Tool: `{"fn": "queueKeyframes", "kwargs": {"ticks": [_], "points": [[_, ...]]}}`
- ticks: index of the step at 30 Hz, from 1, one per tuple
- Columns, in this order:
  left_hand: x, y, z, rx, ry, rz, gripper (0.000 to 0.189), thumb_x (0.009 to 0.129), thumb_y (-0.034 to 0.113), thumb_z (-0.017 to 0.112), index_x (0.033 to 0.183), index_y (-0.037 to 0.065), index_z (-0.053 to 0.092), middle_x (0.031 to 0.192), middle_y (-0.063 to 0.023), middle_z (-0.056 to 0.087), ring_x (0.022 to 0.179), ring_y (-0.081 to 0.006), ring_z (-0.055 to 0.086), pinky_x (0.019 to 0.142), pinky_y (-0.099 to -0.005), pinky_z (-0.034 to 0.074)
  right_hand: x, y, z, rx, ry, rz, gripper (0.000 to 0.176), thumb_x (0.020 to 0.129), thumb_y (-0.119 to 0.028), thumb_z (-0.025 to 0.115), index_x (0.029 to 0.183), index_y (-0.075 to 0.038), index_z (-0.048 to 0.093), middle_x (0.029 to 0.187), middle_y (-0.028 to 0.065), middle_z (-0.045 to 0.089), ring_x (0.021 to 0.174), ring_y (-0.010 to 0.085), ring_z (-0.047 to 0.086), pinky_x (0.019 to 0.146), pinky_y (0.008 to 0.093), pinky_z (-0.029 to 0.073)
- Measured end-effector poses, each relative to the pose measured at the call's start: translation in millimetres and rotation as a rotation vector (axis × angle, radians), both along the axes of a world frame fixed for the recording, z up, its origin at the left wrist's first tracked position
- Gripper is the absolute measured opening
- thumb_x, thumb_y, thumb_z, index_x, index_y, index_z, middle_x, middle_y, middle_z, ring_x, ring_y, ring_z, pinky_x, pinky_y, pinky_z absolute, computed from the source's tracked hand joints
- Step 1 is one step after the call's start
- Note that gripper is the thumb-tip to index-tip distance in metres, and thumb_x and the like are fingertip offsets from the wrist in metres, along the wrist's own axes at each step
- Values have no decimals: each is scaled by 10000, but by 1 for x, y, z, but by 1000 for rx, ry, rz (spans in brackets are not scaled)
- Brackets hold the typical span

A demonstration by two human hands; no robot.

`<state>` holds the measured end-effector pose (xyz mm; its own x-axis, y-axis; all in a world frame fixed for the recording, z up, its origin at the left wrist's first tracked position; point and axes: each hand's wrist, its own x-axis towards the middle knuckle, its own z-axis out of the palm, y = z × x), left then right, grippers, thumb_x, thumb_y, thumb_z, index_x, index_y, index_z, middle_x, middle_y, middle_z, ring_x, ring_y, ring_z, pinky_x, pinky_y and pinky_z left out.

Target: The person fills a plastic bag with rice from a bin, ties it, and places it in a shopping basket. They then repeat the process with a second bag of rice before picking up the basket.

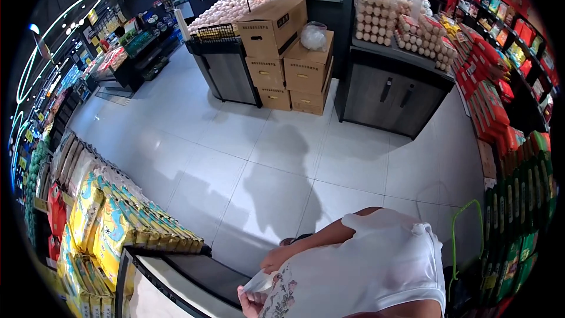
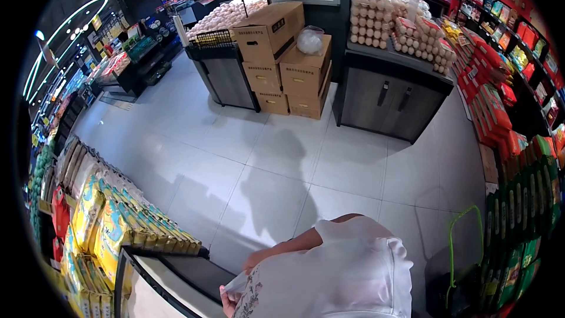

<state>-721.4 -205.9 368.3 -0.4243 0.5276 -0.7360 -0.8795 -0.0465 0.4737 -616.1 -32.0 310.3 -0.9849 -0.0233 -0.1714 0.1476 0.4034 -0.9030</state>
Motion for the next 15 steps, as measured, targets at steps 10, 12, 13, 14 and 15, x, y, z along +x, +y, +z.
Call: {"fn": "queueKeyframes", "kwargs": {"ticks": [10, 12, 13, 14, 15], "points": [[-54, 72, 4, 33, 165, -45, 186, 828, 216, 492, 950, 76, 502, 712, -35, 388, 621, -142, 374, 560, -298, 326, -55, 74, 27, -300, 58, -225, 212, 794, -222, 467, 865, -33, 535, 789, 71, 540, 778, 154, 498, 723, 299, 389], [-55, 89, 22, -1, 179, -35, 105, 833, 152, 439, 911, 87, 469, 513, 59, 266, 420, -50, 273, 384, -216, 250, -64, 85, 26, -405, 59, -234, 219, 818, -227, 460, 880, -31, 533, 776, 55, 523, 776, 127, 479, 724, 282, 387], [-59, 93, 20, -26, 153, -1, 132, 843, 159, 430, 933, 79, 483, 545, 53, 303, 458, -53, 306, 412, -213, 264, -69, 90, 34, -424, 9, -266, 215, 829, -229, 456, 865, -30, 529, 767, 40, 511, 767, 114, 466, 709, 271, 383], [-64, 88, 17, 112, 150, -38, 152, 846, 164, 435, 952, 72, 494, 577, 44, 342, 489, -60, 337, 430, -214, 280, -74, 95, 44, -436, -54, -273, 214, 841, -231, 453, 850, -30, 525, 759, 25, 498, 758, 101, 452, 695, 260, 380], [-64, 95, 26, 76, 167, 21, 148, 848, 162, 444, 952, 67, 493, 590, 40, 369, 499, -65, 351, 438, -217, 285, -81, 100, 54, -564, -58, -270, 211, 849, -233, 451, 827, -33, 512, 739, 11, 477, 730, 83, 430, 668, 237, 369]]}}
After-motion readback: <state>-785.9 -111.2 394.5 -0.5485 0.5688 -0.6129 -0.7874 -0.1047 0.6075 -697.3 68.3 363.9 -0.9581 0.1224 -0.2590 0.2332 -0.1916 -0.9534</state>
